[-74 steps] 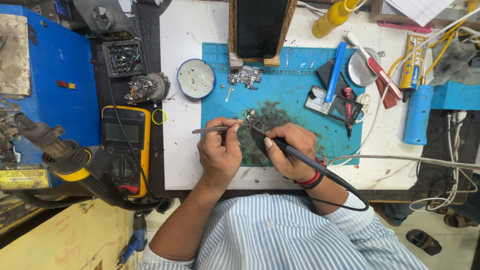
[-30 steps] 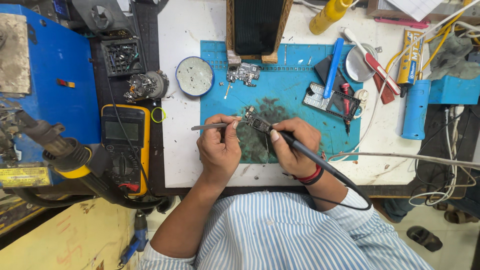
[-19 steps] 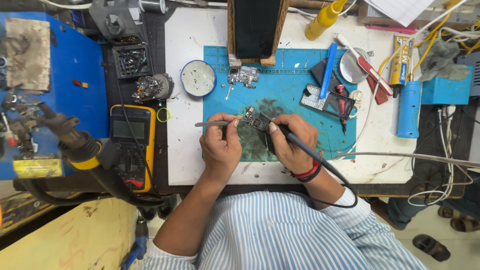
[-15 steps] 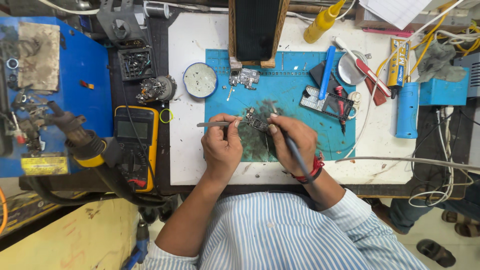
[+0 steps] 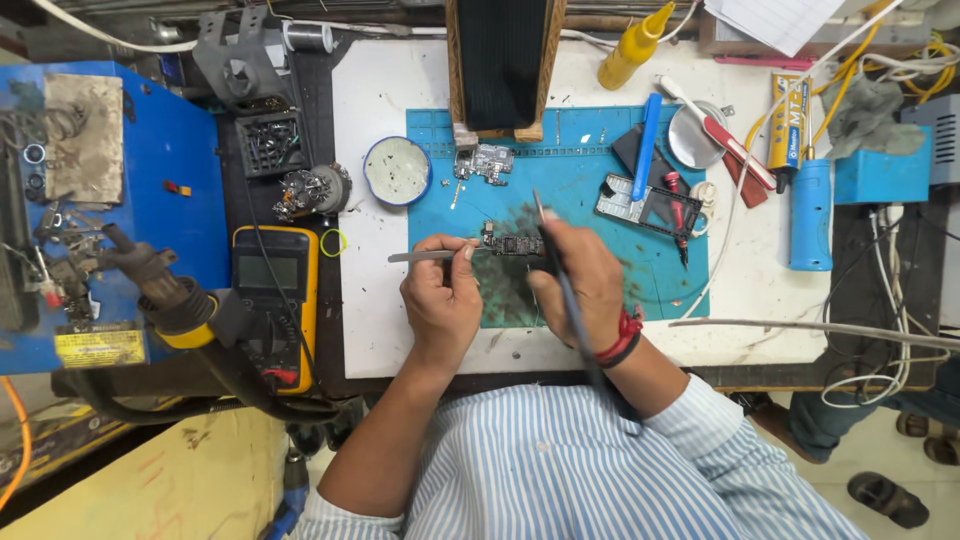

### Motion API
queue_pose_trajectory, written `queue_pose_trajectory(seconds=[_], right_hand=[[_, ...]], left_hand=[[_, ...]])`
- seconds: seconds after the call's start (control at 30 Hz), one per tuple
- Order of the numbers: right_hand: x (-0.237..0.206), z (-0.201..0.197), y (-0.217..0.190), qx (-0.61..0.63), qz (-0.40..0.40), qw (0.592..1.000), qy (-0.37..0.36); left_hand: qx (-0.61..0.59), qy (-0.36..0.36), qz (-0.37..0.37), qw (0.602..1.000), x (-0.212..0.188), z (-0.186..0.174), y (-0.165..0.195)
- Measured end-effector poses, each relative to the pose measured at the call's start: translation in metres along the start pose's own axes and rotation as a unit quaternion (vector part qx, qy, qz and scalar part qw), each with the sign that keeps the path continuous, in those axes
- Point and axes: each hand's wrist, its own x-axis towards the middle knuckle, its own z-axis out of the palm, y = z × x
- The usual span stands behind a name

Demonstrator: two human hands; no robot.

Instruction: The person uses a soldering iron and tweezers to apply solder to a small circuit board held on a blue mat. The person repeatedly heats and adjusts components on the board throughout the clip.

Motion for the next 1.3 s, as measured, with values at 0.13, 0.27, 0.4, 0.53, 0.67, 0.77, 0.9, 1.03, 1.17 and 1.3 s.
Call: queue_pose_trajectory(seconds=[0.13, 0.27, 0.4, 0.53, 0.67, 0.77, 0.9, 1.03, 1.17, 1.3], right_hand=[[-0.0122, 0.003, 0.0019, 0.066, 0.076, 0.995, 0.018], [-0.0124, 0.0068, 0.001, 0.064, 0.045, 0.996, 0.035], [-0.0123, 0.0043, 0.0019, 0.094, 0.09, 0.991, -0.01], [-0.0121, 0.0028, 0.0032, 0.091, 0.065, 0.994, -0.011], [-0.0105, 0.0031, 0.0024, 0.092, 0.07, 0.993, -0.015], [-0.0094, 0.0029, 0.0013, 0.07, 0.062, 0.995, -0.018], [-0.0084, 0.0026, 0.0015, 0.07, 0.057, 0.996, -0.021], [-0.0091, 0.0023, 0.0017, 0.067, 0.055, 0.996, -0.02], [-0.0093, 0.0019, 0.0023, 0.073, 0.048, 0.996, -0.02], [-0.009, 0.0027, 0.0016, 0.075, 0.062, 0.995, -0.018]], left_hand=[[0.004, 0.002, 0.005, 1.0, -0.0017, 0.0004, -0.0013], [-0.007, 0.003, -0.012, 1.0, -0.0022, 0.0008, -0.0003], [-0.022, -0.002, -0.016, 1.0, -0.0045, 0.0, 0.0001], [-0.019, -0.011, 0.008, 1.0, -0.0066, -0.0008, -0.0004], [-0.01, -0.011, 0.004, 1.0, -0.0068, -0.0009, 0.0001], [-0.016, -0.012, -0.003, 1.0, -0.0068, -0.0009, 0.0007], [-0.02, -0.014, 0.004, 1.0, -0.0079, -0.0013, 0.0003], [-0.013, -0.011, 0.005, 1.0, -0.0085, -0.0012, -0.001], [-0.014, -0.008, 0.016, 1.0, -0.0082, -0.0005, -0.0013], [-0.013, -0.007, 0.012, 1.0, -0.0078, 0.0, -0.0008]])
